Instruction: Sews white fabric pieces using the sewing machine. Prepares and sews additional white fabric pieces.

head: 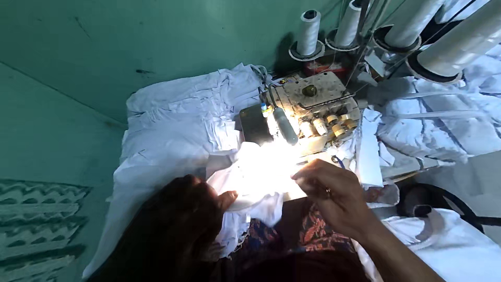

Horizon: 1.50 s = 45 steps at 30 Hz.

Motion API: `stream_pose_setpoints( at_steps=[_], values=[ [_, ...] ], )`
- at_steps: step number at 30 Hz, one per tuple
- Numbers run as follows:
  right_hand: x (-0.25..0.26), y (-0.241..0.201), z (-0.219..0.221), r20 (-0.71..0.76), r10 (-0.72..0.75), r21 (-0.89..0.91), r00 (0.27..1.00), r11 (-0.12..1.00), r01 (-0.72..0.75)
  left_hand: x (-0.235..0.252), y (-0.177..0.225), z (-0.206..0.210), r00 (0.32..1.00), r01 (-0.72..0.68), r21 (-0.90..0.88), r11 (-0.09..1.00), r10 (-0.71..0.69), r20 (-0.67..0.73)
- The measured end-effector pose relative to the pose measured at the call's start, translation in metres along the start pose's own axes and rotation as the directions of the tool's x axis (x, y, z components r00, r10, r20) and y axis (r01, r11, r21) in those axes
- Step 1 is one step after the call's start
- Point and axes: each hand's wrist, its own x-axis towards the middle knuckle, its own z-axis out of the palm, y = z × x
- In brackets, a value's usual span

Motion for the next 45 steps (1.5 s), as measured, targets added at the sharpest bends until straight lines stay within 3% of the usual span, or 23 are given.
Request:
stream_pose_setpoints(
  at_steps=[3,6,9,11,14,18,23,32,40,45],
  values=[
    [0.02,-0.031,0.008,0.329,-0.139,0.039,0.934,0.99,0.134,-0.005,0.001,-0.028,0.999,-0.042,-0.047,0.998,0.044,0.031],
    [0.025,-0.023,0.021,0.465,-0.021,-0.254,0.885,0.954,0.156,-0.021,-0.016,-0.038,1.0,0.028,-0.002,1.0,-0.028,0.005],
    [0.015,0.018,0.014,0.332,0.138,-0.506,0.933,0.861,0.053,-0.041,-0.052,-0.039,0.994,0.101,0.236,0.967,-0.109,0.021],
    [0.001,0.046,0.005,0.245,0.172,-0.512,0.954,0.859,-0.023,-0.063,-0.072,-0.029,0.98,0.163,0.27,0.949,-0.187,0.066],
    [-0.023,0.063,0.009,0.163,0.183,-0.363,0.97,0.925,-0.114,-0.081,-0.073,-0.004,0.957,0.256,0.118,0.96,-0.269,0.112],
    [-0.039,0.066,0.024,0.055,0.208,-0.274,0.977,0.944,-0.186,-0.079,-0.057,0.019,0.968,0.247,-0.03,0.969,-0.248,-0.03],
    [-0.043,0.061,0.031,-0.072,0.268,-0.281,0.961,0.919,-0.277,-0.071,-0.051,0.022,0.961,0.238,-0.068,0.969,-0.245,-0.131],
    [-0.04,0.061,0.039,-0.151,0.206,-0.409,0.967,0.877,-0.251,-0.062,-0.051,0.016,0.967,0.22,-0.06,0.974,-0.226,-0.115],
    [-0.041,0.066,0.039,-0.094,0.108,-0.498,0.99,0.856,-0.14,-0.059,-0.051,0.011,0.97,0.217,-0.045,0.975,-0.22,-0.104],
    [-0.043,0.063,0.038,-0.104,0.1,-0.526,0.989,0.839,-0.14,-0.052,-0.05,0.009,0.974,0.225,0.089,0.97,-0.224,-0.014]
  ],
)
